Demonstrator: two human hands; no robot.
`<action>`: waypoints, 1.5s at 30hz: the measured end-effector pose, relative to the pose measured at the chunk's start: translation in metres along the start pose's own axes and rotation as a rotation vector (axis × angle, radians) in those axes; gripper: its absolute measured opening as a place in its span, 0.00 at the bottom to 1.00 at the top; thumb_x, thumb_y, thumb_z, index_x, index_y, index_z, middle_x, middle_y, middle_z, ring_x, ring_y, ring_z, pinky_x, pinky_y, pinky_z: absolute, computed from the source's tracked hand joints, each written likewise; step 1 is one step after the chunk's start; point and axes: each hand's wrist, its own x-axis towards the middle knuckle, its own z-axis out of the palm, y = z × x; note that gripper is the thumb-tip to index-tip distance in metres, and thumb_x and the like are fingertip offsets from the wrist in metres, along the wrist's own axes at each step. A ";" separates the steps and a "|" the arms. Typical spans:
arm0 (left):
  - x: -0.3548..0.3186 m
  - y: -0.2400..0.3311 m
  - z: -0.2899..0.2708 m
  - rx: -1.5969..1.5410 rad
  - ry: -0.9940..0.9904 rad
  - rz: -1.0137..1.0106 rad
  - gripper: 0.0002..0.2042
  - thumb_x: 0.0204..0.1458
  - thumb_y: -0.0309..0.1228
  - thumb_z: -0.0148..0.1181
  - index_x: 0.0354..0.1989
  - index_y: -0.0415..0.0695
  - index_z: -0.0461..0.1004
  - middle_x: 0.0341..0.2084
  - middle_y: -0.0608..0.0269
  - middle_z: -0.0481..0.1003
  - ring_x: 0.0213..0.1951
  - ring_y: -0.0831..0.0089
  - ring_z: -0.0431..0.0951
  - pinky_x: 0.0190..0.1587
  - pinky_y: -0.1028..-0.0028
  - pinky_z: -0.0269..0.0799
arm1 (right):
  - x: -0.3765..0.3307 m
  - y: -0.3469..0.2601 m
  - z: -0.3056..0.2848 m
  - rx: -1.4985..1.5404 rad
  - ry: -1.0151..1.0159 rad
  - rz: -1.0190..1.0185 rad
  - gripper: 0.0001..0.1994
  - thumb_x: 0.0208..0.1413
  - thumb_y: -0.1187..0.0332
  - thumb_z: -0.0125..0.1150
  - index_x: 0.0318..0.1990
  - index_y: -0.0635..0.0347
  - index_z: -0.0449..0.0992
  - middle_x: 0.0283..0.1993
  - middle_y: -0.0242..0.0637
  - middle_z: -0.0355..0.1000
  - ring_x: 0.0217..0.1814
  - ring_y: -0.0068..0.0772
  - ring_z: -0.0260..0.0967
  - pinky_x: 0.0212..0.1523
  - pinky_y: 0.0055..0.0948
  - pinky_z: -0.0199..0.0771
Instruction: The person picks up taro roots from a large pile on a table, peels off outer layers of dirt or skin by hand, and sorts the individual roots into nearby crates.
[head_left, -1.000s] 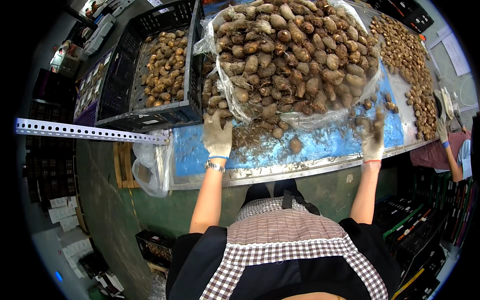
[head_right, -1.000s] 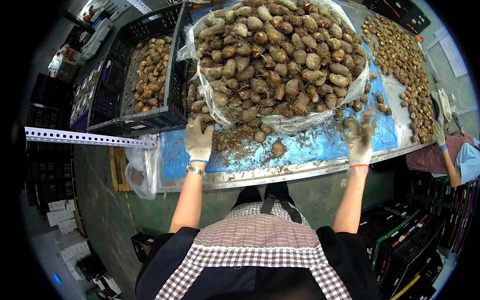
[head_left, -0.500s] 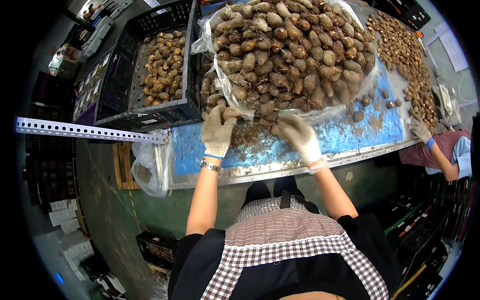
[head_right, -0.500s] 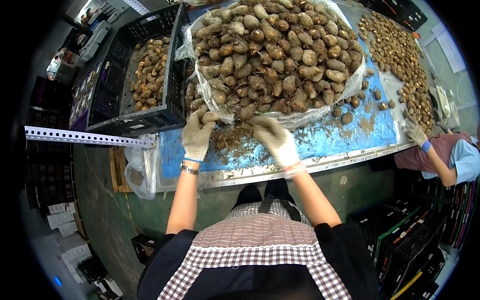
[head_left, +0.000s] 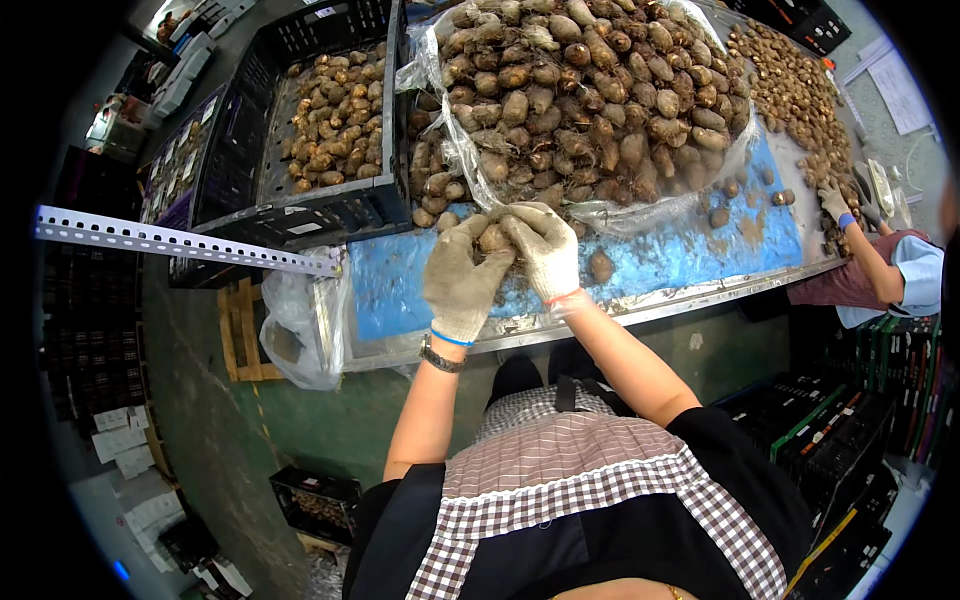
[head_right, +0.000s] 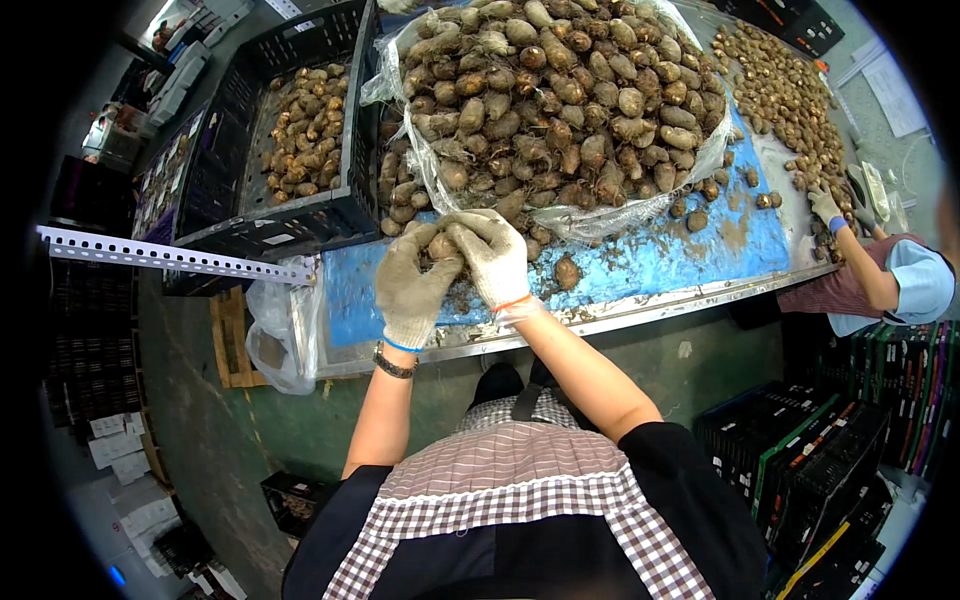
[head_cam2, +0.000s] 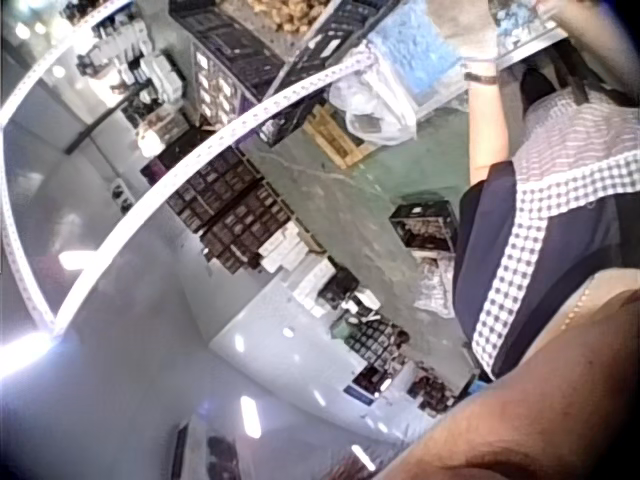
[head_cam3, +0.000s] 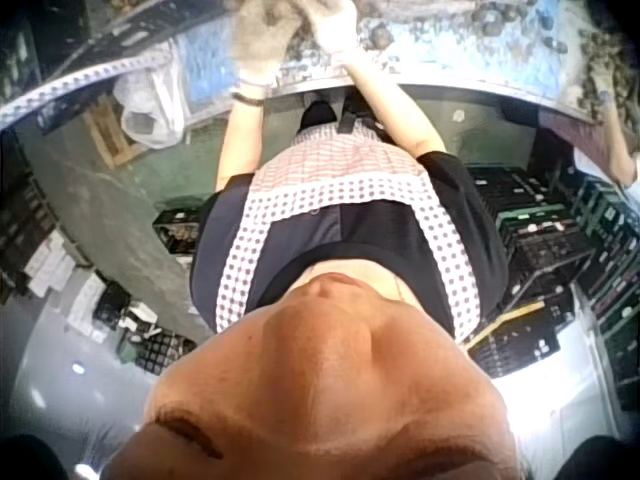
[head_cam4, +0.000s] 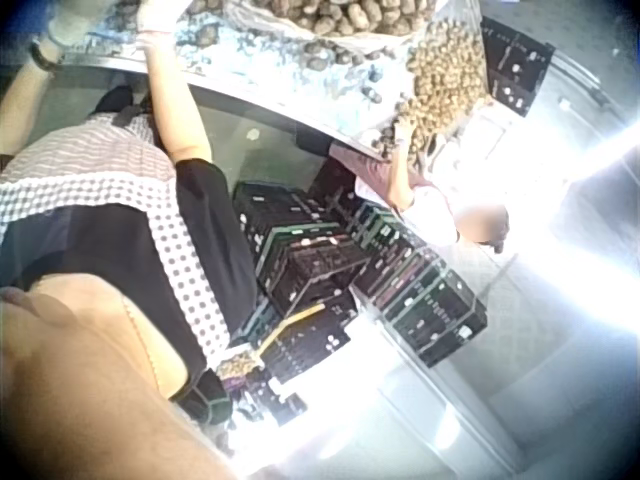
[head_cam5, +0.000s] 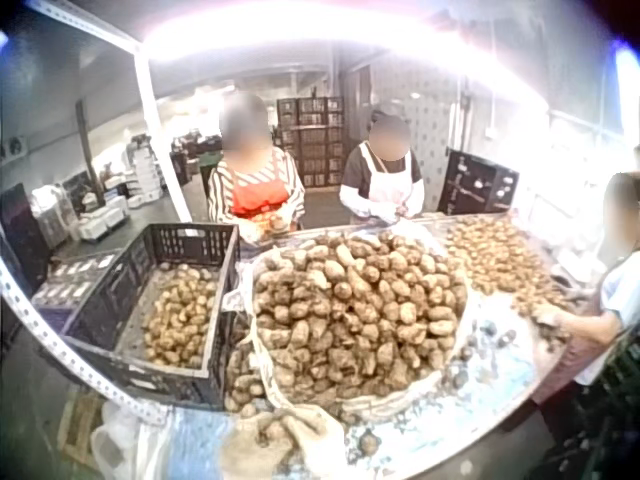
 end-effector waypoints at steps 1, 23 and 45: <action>-0.004 -0.002 0.004 -0.004 0.016 -0.014 0.23 0.41 0.32 0.74 0.47 0.37 0.78 0.44 0.49 0.79 0.50 0.56 0.78 0.54 0.66 0.72 | 0.001 0.003 0.002 -0.099 0.045 -0.098 0.08 0.56 0.73 0.62 0.40 0.67 0.82 0.40 0.43 0.78 0.42 0.34 0.77 0.45 0.28 0.76; 0.001 -0.026 0.035 -0.800 0.027 -0.496 0.06 0.58 0.28 0.59 0.35 0.38 0.77 0.26 0.70 0.75 0.24 0.84 0.70 0.27 0.81 0.65 | -0.033 0.007 -0.019 0.463 -0.011 0.585 0.18 0.70 0.59 0.46 0.54 0.62 0.76 0.40 0.30 0.77 0.28 0.16 0.70 0.24 0.17 0.68; -0.002 -0.008 0.061 -0.737 -0.065 -0.650 0.13 0.59 0.26 0.56 0.49 0.34 0.76 0.35 0.59 0.81 0.30 0.78 0.79 0.31 0.81 0.74 | -0.020 0.022 -0.063 1.021 0.008 0.618 0.20 0.70 0.52 0.44 0.60 0.53 0.68 0.39 0.28 0.76 0.31 0.17 0.72 0.24 0.16 0.71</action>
